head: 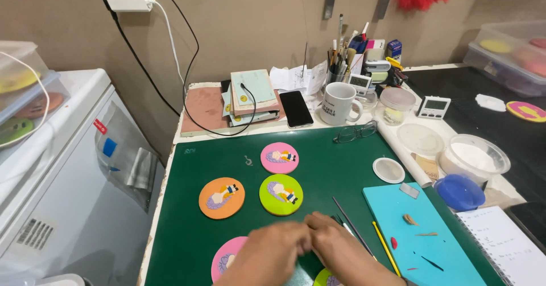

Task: Shaping small pieces of colored clay and assembling them into character figures on circular bases using hands and sculpting tools.

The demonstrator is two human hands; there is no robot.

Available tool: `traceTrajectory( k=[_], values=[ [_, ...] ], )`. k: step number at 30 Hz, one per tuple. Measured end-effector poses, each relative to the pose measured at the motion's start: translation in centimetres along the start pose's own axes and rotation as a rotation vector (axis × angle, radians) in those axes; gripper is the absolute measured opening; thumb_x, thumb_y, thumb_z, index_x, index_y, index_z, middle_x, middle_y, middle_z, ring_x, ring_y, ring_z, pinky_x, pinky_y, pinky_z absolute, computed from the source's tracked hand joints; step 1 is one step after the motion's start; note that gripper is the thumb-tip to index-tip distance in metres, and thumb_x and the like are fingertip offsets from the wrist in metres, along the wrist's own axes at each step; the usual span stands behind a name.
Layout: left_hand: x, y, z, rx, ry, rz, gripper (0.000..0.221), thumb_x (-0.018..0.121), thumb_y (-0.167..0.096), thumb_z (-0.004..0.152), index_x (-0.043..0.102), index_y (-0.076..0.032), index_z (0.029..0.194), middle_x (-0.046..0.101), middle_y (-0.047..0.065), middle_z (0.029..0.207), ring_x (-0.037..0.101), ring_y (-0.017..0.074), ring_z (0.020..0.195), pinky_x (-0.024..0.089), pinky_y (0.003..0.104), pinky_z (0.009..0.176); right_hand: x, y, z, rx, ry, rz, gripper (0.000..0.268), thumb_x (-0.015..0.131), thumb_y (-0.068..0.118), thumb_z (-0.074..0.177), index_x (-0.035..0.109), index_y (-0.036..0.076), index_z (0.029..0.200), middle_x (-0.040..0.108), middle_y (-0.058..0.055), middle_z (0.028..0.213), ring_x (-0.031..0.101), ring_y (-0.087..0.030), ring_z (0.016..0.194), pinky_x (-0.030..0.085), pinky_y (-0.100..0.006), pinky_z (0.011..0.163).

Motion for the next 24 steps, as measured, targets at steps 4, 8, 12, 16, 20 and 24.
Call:
traceTrajectory(
  k=[4,8,12,16,20,24],
  values=[
    [-3.2,3.5,0.6,-0.133,-0.35,-0.214,0.02,0.049,-0.007,0.095,0.057,-0.018,0.11,0.064,0.002,0.112,0.066,0.0232,0.094,0.05,0.04,0.074,-2.0,0.3,0.4,0.027,0.062,-0.173,0.013,0.065,0.013,0.1,0.056,0.011,0.091,0.057,-0.007,0.092,0.055,-0.026,0.086,0.041,-0.042,0.065],
    [-1.1,3.8,0.9,-0.031,-0.434,-0.284,0.03,0.06,-0.008,0.094,0.062,-0.017,0.122,0.069,0.003,0.114,0.069,0.0199,0.097,0.054,0.037,0.08,-5.5,1.5,-0.5,-0.001,0.002,0.126,0.007,0.058,0.013,0.105,0.058,0.011,0.099,0.058,-0.006,0.098,0.057,-0.026,0.089,0.046,-0.038,0.077],
    [0.3,4.0,0.5,-0.193,-0.397,-0.772,0.023,0.076,-0.014,0.087,0.075,-0.016,0.11,0.085,0.001,0.1,0.084,0.0086,0.089,0.071,0.021,0.082,-7.2,0.5,-1.1,0.288,-0.183,0.565,0.007,0.071,0.018,0.095,0.074,0.014,0.099,0.072,-0.002,0.088,0.06,-0.016,0.076,0.048,-0.031,0.066],
    [1.3,4.1,0.0,-0.338,-0.398,-1.039,0.016,0.086,-0.006,0.082,0.079,-0.008,0.097,0.088,0.007,0.086,0.087,0.0105,0.079,0.073,0.019,0.078,-6.5,-1.0,-1.7,0.535,-0.257,0.752,0.007,0.083,0.014,0.084,0.086,0.009,0.088,0.085,-0.002,0.08,0.072,-0.011,0.073,0.058,-0.026,0.065],
    [0.1,3.4,-0.7,-0.418,-0.387,-0.996,0.014,0.088,-0.011,0.08,0.083,-0.01,0.092,0.088,0.004,0.08,0.086,0.0078,0.075,0.071,0.017,0.073,-6.5,-0.9,-1.7,0.538,-0.252,0.741,0.008,0.084,0.015,0.083,0.088,0.009,0.087,0.087,-0.001,0.078,0.072,-0.01,0.071,0.058,-0.027,0.065],
    [0.6,3.3,-0.6,-0.425,-0.367,-1.05,0.008,0.084,-0.01,0.084,0.082,-0.006,0.091,0.087,0.007,0.08,0.085,0.0105,0.077,0.072,0.021,0.071,-7.5,0.0,-1.7,0.468,-0.237,0.599,0.008,0.083,0.018,0.083,0.089,0.015,0.088,0.085,0.0,0.078,0.067,-0.012,0.066,0.055,-0.03,0.061]
  ],
)
Point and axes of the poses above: each hand's wrist, its own z-axis towards the middle knuckle, its own x-axis out of the palm, y = z × x, the point moved 7 cm from there along z, towards the middle knuckle
